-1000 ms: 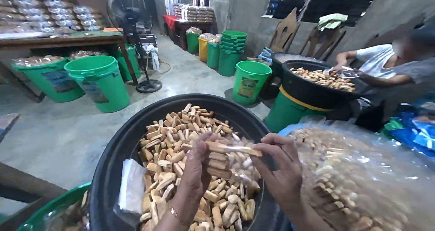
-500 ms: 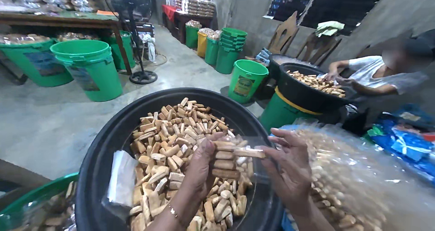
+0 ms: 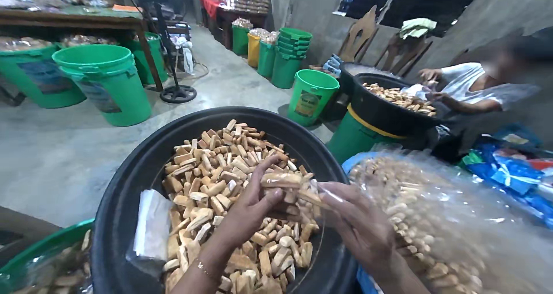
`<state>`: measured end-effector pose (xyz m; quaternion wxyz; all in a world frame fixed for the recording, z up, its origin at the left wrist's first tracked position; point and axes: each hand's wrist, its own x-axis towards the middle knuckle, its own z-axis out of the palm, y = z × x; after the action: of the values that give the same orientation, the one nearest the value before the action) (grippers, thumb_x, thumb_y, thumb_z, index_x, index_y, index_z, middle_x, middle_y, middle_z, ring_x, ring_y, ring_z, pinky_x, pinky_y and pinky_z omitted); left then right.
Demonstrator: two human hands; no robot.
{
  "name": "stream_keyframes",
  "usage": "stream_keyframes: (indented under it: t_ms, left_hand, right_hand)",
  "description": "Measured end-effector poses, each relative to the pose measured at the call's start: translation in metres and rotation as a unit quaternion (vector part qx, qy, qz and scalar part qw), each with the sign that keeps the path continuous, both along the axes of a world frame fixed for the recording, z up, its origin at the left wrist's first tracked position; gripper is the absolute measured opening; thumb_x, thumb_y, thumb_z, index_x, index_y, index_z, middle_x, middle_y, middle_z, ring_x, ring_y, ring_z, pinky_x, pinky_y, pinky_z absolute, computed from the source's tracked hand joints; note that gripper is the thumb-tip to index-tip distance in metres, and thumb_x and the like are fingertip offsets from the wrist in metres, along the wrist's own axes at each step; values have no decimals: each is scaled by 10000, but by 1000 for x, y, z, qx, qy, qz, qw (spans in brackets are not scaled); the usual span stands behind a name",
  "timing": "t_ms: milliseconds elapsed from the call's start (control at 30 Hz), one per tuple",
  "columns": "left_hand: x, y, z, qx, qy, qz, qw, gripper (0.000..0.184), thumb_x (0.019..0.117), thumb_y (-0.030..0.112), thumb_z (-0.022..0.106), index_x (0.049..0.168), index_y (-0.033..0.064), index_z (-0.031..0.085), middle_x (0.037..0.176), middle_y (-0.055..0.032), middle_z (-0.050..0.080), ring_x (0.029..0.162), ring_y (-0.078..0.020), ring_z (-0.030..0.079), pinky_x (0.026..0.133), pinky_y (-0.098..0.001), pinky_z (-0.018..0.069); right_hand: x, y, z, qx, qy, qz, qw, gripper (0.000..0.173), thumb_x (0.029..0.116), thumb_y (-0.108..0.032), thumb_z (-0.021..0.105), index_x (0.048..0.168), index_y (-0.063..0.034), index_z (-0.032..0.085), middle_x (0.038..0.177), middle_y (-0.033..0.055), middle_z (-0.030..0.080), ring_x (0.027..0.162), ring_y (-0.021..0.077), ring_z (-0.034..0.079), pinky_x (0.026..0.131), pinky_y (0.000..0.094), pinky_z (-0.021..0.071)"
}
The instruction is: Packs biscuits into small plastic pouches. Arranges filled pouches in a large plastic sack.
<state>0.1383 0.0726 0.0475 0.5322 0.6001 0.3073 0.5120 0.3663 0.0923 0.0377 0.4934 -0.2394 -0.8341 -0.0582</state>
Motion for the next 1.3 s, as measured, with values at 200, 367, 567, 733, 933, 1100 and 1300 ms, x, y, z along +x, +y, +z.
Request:
stream_keyframes:
  t_ms: [200,367,567,733,933,1100,1300]
  left_hand:
    - [18,-2,-7,-45,-80,29,995,739,973,89,590,1580,41,171,1169,-37,666,938,-102,714,802,-292,628]
    - [16,-1,-6,-74,-96,16,993,769,993,104,556,1597,103,78,1188,-16,650,928,-107,721,778,-305,642]
    - [21,1,-11,-79,-163,23,983,713,996,132,583,1575,62,172,1130,-12,696,918,-118,726,792,-306,634]
    - [17,8,-12,-168,-257,86,948,471,1077,152,417,1533,95,315,1117,-74,716,902,-200,745,756,-365,650]
    - [17,9,-14,-161,-292,53,941,447,1108,268,329,1522,98,322,1093,-81,734,925,-215,751,785,-373,647]
    - [25,4,-17,-163,-307,35,937,492,1124,308,161,1473,93,433,1124,-80,725,968,-195,737,803,-359,636]
    - [30,-2,-20,-129,-252,-20,959,498,1092,438,362,1440,102,482,1175,-27,724,1032,-154,717,870,-344,613]
  right_hand:
    - [7,-2,2,-82,11,57,995,308,1100,-301,463,1201,-75,645,1138,58,708,1107,49,669,972,185,535]
    - [-7,-10,-5,-65,32,42,997,219,1054,-236,566,1171,-63,632,1086,75,657,1056,38,643,949,138,511]
    - [-7,-6,4,-205,159,136,956,205,1027,-328,617,1197,-236,686,1225,-71,582,1156,-17,558,982,149,485]
    - [26,-2,30,-373,343,200,839,163,963,-282,694,1109,-236,637,1036,-45,759,751,63,728,628,231,628]
    - [55,-11,39,-190,-73,-86,975,430,1076,-367,462,1370,-100,627,1048,67,704,886,30,648,797,169,536]
    - [40,-15,38,-200,71,-27,977,271,1008,-330,615,1123,-101,700,958,-39,653,814,-112,546,710,45,448]
    - [8,-4,16,-113,104,16,988,181,1009,-394,631,1130,-286,710,1130,-72,521,1104,-69,488,969,86,396]
